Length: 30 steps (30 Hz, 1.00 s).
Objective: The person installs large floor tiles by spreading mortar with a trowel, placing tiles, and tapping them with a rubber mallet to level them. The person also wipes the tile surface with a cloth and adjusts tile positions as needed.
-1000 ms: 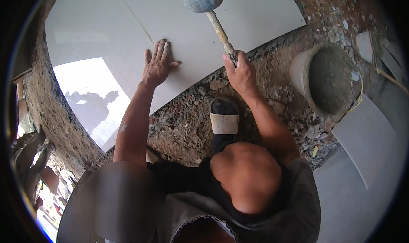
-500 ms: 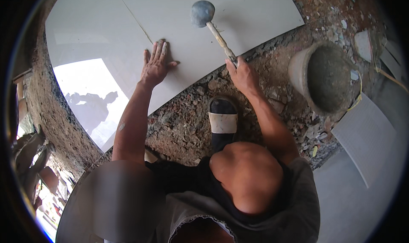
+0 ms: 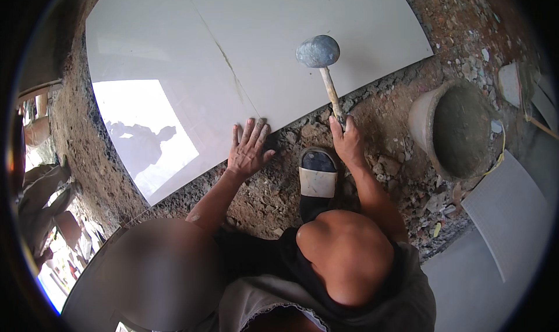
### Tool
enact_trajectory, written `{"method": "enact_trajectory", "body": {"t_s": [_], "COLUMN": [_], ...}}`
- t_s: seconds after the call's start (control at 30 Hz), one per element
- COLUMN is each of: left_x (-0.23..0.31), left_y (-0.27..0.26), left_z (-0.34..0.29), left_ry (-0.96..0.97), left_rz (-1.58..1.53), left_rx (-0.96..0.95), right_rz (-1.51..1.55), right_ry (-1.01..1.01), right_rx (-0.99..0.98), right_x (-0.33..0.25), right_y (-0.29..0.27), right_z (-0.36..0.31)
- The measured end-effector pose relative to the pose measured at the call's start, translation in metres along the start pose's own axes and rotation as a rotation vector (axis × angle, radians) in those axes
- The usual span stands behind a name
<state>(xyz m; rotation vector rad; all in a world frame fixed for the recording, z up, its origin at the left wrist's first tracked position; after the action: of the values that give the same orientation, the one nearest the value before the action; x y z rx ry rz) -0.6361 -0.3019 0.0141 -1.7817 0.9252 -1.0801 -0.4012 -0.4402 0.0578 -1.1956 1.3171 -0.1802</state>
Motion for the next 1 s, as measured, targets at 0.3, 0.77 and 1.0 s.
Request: {"method": "enact_trajectory", "body": {"t_s": [0.3, 0.77, 1.0], "left_x": [-0.006, -0.055, -0.058], "left_y": [0.0, -0.053, -0.046], "left_z": [0.004, 0.099, 0.1], "left_ry": [0.071, -0.131, -0.145], "left_rz": [0.077, 0.013, 0.013], "left_rx": [0.113, 0.059, 0.0], "right_rz": [-0.166, -0.011, -0.13], "right_ry": [-0.004, -0.065, 0.154], "right_rx": [-0.094, -0.004, -0.008], "right_x": [0.015, -0.005, 0.019], "right_y": [0.016, -0.021, -0.032], "right_z": [-0.013, -0.009, 0.009]}}
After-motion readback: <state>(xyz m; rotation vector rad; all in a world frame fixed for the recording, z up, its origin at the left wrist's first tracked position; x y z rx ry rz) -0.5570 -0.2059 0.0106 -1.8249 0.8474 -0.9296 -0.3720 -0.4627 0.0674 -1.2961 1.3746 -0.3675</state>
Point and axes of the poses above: each hand's wrist, its own z-axis towards the middle knuckle, its own y-axis out of the palm, x = y × z, the point moved 9 cm from there along z, towards the middle knuckle, and after that the axes turned 5 degrees about y, right-handed, at the moved point
